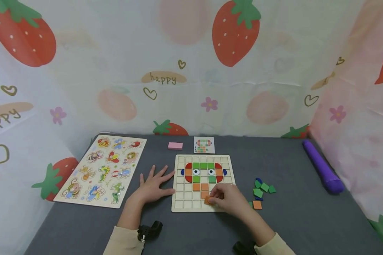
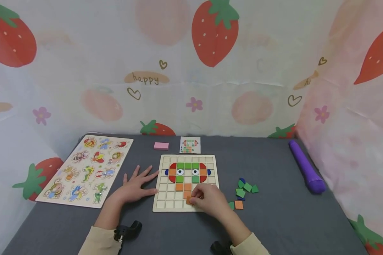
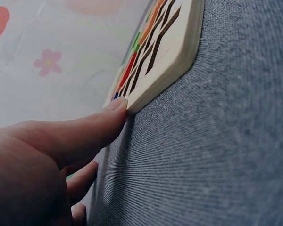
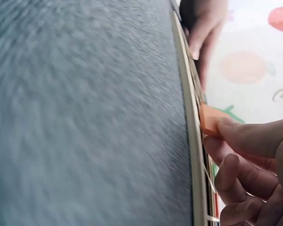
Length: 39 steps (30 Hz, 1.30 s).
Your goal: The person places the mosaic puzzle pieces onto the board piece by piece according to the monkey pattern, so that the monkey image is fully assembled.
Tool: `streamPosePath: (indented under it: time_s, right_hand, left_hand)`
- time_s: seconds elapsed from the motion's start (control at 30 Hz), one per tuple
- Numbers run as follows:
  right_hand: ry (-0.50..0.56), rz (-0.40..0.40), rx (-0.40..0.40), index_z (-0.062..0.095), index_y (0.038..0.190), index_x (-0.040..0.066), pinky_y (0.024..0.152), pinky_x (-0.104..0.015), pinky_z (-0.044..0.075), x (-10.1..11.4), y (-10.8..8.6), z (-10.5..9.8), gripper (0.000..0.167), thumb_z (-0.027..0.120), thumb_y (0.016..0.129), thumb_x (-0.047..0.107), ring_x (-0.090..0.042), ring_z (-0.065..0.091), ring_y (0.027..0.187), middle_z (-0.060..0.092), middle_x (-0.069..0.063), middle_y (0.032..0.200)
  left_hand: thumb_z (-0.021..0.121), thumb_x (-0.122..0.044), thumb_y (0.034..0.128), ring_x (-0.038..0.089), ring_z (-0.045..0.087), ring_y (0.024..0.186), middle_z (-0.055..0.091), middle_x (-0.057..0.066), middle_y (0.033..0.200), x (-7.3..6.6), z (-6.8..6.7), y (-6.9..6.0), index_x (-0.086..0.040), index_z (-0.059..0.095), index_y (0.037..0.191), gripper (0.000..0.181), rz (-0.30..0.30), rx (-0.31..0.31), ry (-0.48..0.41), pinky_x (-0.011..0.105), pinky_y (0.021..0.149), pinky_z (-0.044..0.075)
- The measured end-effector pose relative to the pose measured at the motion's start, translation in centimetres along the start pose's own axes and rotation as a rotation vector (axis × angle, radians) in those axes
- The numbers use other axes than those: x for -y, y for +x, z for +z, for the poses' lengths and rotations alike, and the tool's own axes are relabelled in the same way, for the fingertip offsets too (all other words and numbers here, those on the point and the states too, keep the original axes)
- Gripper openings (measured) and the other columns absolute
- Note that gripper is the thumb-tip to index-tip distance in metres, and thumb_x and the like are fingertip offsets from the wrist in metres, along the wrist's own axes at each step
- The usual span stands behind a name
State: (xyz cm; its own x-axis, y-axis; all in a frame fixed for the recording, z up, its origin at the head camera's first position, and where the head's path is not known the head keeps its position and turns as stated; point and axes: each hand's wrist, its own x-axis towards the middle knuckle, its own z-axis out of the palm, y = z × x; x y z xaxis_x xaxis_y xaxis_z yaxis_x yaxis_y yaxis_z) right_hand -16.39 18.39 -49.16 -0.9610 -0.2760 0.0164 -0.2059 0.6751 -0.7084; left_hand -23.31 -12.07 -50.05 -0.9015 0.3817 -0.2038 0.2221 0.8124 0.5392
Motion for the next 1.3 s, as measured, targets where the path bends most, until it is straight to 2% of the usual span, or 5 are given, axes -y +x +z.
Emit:
streamPosePath:
  time_s: [0.37,0.77,1.07,1.3]
  right_hand:
    - [-0.048,-0.010,0.058,0.073,0.082,0.023,0.059,-0.024,0.046,0.4,0.2,0.9,0.009,0.078,0.089,0.023,-0.005,0.055,0.065,0.063,0.014,0.073]
    - [-0.131,0.024,0.024,0.073,0.083,0.023,0.059,-0.026,0.043,1.2,-0.3,0.5,0.008,0.080,0.087,0.023,-0.005,0.052,0.064,0.062,0.014,0.073]
    - [-0.113,0.095,-0.046,0.074,0.085,0.021,0.059,-0.026,0.044,0.2,-0.8,-1.4,0.007,0.081,0.086,0.019,-0.007,0.054,0.065,0.064,0.012,0.073]
    - [-0.014,0.197,-0.105,0.076,0.092,0.016,0.060,-0.029,0.049,-1.8,-1.3,-4.2,0.004,0.078,0.089,0.016,-0.010,0.059,0.069,0.067,0.006,0.078]
  left_hand:
    - [0.070,-0.052,0.0906,0.045,-0.007,0.155,0.020,0.007,0.169,-0.1,-0.1,0.0,-0.029,0.039,0.157,0.076,-0.002,0.007,0.008,0.077,0.112,-0.010]
    - [0.069,-0.053,0.0908,0.045,-0.008,0.155,0.019,0.006,0.169,0.3,-0.1,0.3,-0.030,0.039,0.157,0.076,0.009,0.007,0.014,0.078,0.111,-0.010]
    - [0.070,-0.052,0.0907,0.045,-0.008,0.155,0.020,0.006,0.169,0.3,0.1,0.4,-0.030,0.039,0.157,0.076,0.002,0.003,0.014,0.078,0.111,-0.010]
    - [0.070,-0.052,0.0903,0.045,-0.008,0.155,0.021,0.006,0.169,0.3,0.1,0.4,-0.030,0.040,0.156,0.076,0.002,0.001,0.013,0.077,0.111,-0.010]
